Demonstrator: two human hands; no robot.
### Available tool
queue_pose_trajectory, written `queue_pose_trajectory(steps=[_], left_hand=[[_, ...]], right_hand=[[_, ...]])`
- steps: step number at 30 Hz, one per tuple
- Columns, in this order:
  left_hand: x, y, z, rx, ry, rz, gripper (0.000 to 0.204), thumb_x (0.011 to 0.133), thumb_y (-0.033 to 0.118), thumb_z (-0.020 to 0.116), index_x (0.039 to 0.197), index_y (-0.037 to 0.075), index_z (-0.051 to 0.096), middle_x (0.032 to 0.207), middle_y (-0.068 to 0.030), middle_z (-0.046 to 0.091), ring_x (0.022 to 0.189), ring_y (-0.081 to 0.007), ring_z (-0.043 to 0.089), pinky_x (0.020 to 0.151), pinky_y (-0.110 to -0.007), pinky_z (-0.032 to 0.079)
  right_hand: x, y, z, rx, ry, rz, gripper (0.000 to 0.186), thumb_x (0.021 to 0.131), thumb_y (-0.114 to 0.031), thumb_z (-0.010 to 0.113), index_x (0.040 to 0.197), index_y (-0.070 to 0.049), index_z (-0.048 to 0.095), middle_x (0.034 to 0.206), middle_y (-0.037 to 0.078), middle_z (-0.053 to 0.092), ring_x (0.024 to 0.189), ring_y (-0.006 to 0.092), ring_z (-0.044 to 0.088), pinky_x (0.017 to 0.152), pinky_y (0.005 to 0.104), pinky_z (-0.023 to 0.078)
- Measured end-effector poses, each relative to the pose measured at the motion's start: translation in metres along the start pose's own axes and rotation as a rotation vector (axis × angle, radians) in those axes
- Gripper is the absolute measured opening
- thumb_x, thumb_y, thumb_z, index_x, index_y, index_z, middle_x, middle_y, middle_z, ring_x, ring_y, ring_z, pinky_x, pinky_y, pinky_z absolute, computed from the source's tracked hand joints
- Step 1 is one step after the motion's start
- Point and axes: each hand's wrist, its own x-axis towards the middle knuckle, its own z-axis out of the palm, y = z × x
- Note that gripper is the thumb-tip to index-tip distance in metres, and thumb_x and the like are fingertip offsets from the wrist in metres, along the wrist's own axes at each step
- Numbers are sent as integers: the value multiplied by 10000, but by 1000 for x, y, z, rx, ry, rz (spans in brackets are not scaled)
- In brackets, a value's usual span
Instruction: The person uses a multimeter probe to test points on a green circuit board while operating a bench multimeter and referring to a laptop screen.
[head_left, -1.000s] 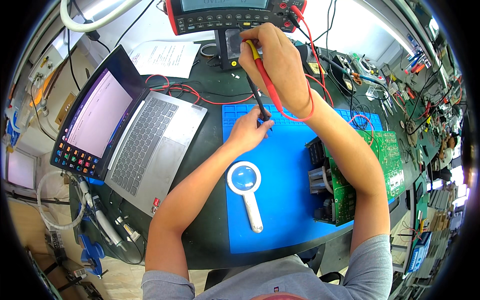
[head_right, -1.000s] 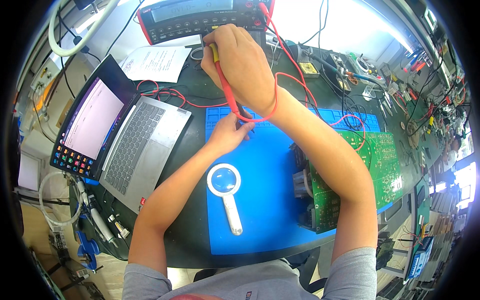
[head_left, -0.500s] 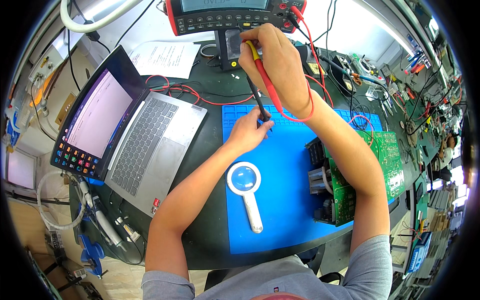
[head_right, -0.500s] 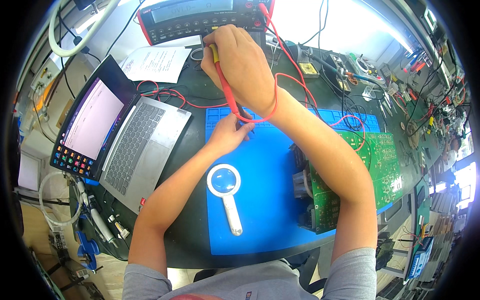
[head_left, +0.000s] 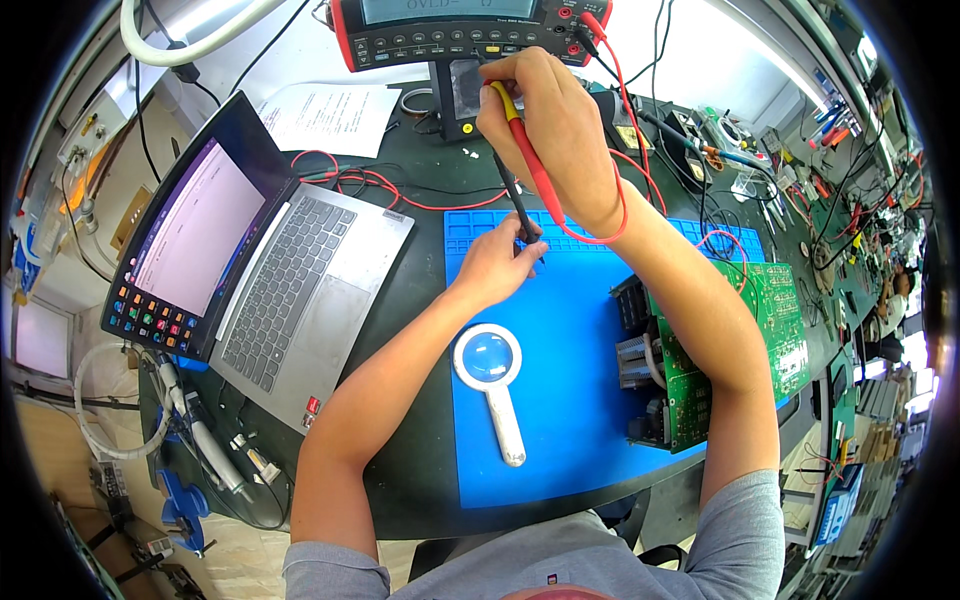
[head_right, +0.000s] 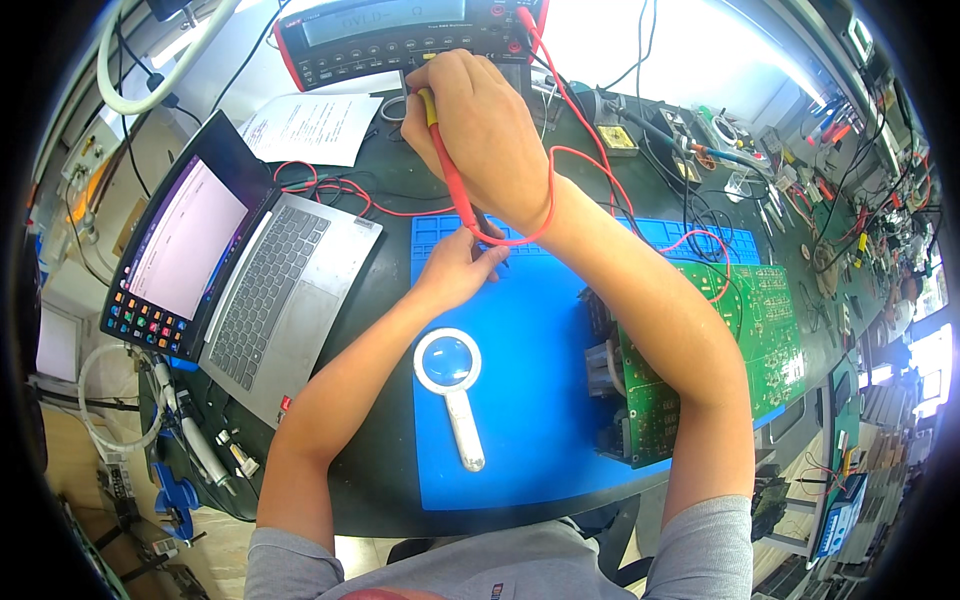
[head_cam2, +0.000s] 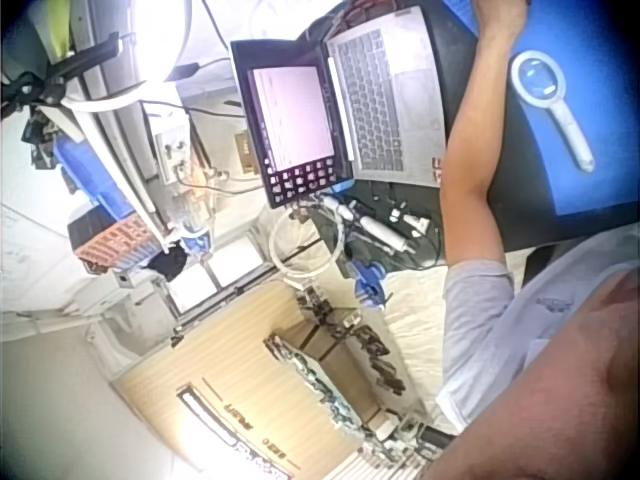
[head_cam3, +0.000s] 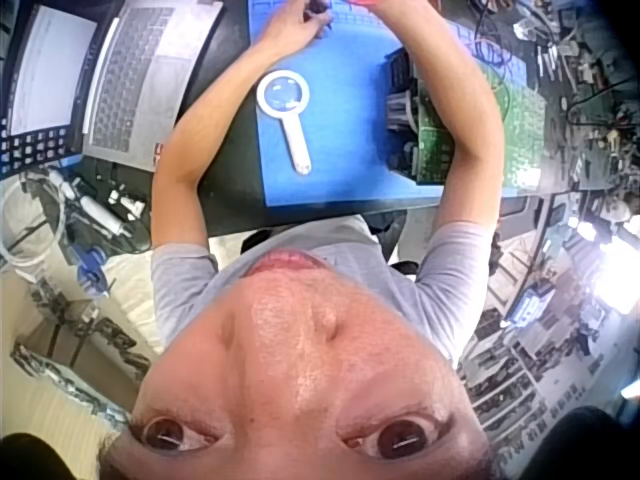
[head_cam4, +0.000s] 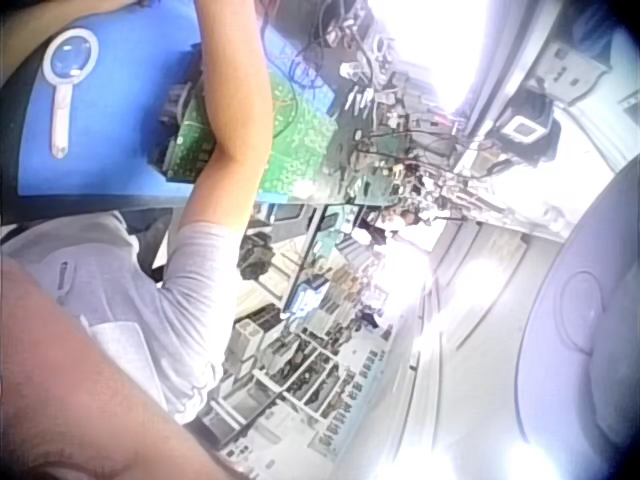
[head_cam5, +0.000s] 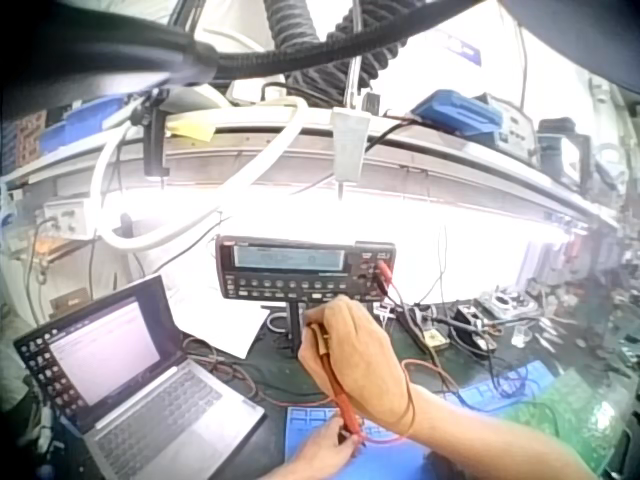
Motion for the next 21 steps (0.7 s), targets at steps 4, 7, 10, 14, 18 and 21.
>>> queue_pose_trajectory(steps=[4,7,10,14,18,21], left_hand=[[1,-2,0,4,1,6,270,953,198,652,1126,5,575,870,-127,712,727,-210,729,665,-339,546],[0,-1,0,8,-1,-1,271,954,199,652,1128,5,576,871,-127,713,729,-211,730,668,-338,546],[0,0,0,11,-3,-10,279,956,206,651,1134,4,577,880,-132,714,733,-215,731,672,-339,547],[1,-1,0,18,-6,-10,293,957,216,652,1142,2,578,900,-136,717,738,-221,733,681,-342,550],[1,-1,0,12,-10,-19,296,957,219,652,1143,0,578,913,-136,718,741,-222,733,687,-341,552],[1,-2,1,8,-6,-16,296,957,219,652,1140,-1,579,911,-137,716,740,-221,733,686,-340,551]], right_hand=[[0,0,-1,1,-9,7,215,802,8,694,977,9,569,870,151,607,817,349,616,719,412,505],[0,-1,-1,4,-15,13,213,805,5,693,979,9,570,874,152,608,822,351,617,723,413,505],[0,0,-1,6,-17,15,213,806,1,693,980,8,572,878,152,609,825,350,617,725,411,505],[0,1,-1,5,-17,8,216,805,-4,696,982,5,574,885,151,611,829,348,618,729,410,504],[2,0,-3,-31,-11,-16,149,859,-26,681,986,14,614,849,152,638,751,293,663,676,337,537],[2,0,-2,-33,-7,-17,151,858,-24,681,987,13,614,848,152,636,754,294,664,678,338,539]])
